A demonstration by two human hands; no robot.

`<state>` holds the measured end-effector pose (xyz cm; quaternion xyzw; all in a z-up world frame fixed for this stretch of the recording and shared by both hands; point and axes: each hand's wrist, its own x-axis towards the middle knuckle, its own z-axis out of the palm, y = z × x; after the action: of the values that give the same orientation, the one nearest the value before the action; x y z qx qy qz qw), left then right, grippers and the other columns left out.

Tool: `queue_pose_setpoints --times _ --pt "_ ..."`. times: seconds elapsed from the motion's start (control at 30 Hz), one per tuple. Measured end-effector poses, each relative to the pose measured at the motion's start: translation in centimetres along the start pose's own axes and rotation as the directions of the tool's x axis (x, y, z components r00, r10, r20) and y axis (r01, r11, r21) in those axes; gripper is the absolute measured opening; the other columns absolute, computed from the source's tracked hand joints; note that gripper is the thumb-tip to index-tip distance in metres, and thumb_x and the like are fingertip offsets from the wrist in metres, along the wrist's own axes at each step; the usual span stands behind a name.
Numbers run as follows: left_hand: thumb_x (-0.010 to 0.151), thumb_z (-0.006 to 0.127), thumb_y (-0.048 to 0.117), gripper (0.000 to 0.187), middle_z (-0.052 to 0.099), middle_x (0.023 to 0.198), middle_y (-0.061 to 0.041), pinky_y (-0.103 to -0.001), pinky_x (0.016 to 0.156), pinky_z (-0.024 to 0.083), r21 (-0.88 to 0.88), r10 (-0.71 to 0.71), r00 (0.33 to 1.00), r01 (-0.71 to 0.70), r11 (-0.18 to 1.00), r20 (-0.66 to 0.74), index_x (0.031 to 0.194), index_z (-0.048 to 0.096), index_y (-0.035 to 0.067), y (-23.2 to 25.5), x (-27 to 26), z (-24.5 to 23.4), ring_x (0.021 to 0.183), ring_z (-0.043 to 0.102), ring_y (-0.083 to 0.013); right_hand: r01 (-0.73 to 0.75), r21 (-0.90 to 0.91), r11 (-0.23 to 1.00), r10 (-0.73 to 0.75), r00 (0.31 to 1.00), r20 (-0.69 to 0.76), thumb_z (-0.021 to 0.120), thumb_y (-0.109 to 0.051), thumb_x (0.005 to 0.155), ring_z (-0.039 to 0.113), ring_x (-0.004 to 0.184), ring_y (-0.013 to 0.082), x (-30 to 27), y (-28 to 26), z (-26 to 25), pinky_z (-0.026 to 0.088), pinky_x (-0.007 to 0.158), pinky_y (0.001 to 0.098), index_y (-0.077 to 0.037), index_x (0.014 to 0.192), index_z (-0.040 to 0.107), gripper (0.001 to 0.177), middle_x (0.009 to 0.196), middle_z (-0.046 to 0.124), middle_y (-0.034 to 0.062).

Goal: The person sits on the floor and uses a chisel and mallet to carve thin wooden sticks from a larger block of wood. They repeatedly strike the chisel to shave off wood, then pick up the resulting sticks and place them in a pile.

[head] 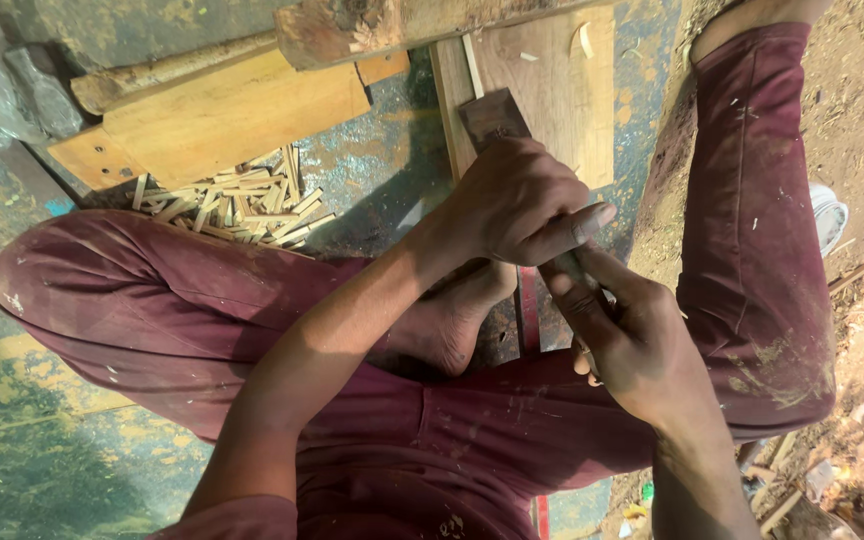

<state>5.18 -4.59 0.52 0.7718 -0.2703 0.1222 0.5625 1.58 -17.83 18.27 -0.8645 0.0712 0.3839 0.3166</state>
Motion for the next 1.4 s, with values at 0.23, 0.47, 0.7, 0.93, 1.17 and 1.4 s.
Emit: queue_pose_setpoints --times 0.23,0.47,0.7,0.93,1.17,1.4 --pt "0.105 0.042 0.035 0.049 0.041 0.046 0.003 -0.036 0.046 0.036 -0.096 0.103 0.988 -0.114 0.989 -0.113 0.06 0.056 0.019 -1.1 -0.4 0.3 0.038 0.034 -0.0156 0.002 0.063 0.998 -0.005 0.999 0.044 0.062 -0.026 0.102 0.05 0.041 0.0103 1.0 0.5 0.9 0.042 0.038 0.0289 -0.01 0.144 0.065 0.045 0.052 0.051 0.0037" --pt "0.104 0.043 0.038 0.049 0.037 0.046 0.004 -0.038 0.049 0.034 0.022 0.089 0.996 -0.088 0.996 -0.008 0.059 0.05 0.021 -4.3 -0.3 -2.6 0.039 0.031 -0.0156 0.048 0.082 0.995 -0.052 0.998 0.043 0.056 -0.026 0.101 0.051 0.04 0.0079 3.5 -1.5 2.4 0.04 0.037 0.0269 -0.002 0.117 0.07 0.032 0.052 0.055 0.0009" --pt "0.108 0.039 0.048 0.057 0.033 0.047 0.005 -0.038 0.052 0.033 0.098 0.127 0.991 -0.123 0.987 -0.032 0.058 0.045 0.022 -4.1 0.0 -1.9 0.042 0.025 -0.0145 0.115 0.149 0.982 -0.117 0.993 0.005 0.058 -0.023 0.101 0.049 0.041 0.0082 3.6 0.2 3.0 0.038 0.039 0.0264 -0.003 0.12 0.068 0.029 0.05 0.053 0.0015" --pt "0.108 0.041 0.05 0.06 0.038 0.042 0.005 -0.036 0.05 0.036 0.348 -0.11 0.98 0.045 0.937 0.168 0.056 0.052 0.021 6.0 -3.8 -3.9 0.036 0.03 -0.0135 0.4 0.29 0.869 -0.447 0.887 0.117 0.063 -0.017 0.101 0.06 0.049 0.0106 -0.2 5.4 2.5 0.045 0.044 0.026 0.0 0.101 0.07 0.018 0.061 0.065 0.0028" --pt "0.101 0.054 0.042 0.051 0.063 0.056 -0.008 -0.036 0.058 0.046 0.529 -0.398 0.91 0.281 0.801 0.119 0.066 0.07 0.008 14.5 -14.3 -7.1 0.046 0.054 -0.0185 0.475 -0.014 0.88 -0.474 0.88 0.026 0.058 -0.013 0.103 0.067 0.057 0.0129 2.9 4.4 2.9 0.049 0.047 0.0289 -0.002 0.128 0.071 0.03 0.069 0.071 0.0091" --pt "0.093 0.062 0.036 0.044 0.064 0.048 -0.007 -0.037 0.047 0.045 0.618 -0.712 0.702 0.553 0.559 0.017 0.059 0.069 0.01 19.4 -23.0 -10.3 0.035 0.054 -0.0204 0.697 -0.287 0.657 -0.75 0.563 -0.349 0.074 -0.007 0.102 0.076 0.08 0.0185 13.2 0.5 6.6 0.061 0.064 0.0286 0.002 0.123 0.072 0.023 0.099 0.074 0.0141"
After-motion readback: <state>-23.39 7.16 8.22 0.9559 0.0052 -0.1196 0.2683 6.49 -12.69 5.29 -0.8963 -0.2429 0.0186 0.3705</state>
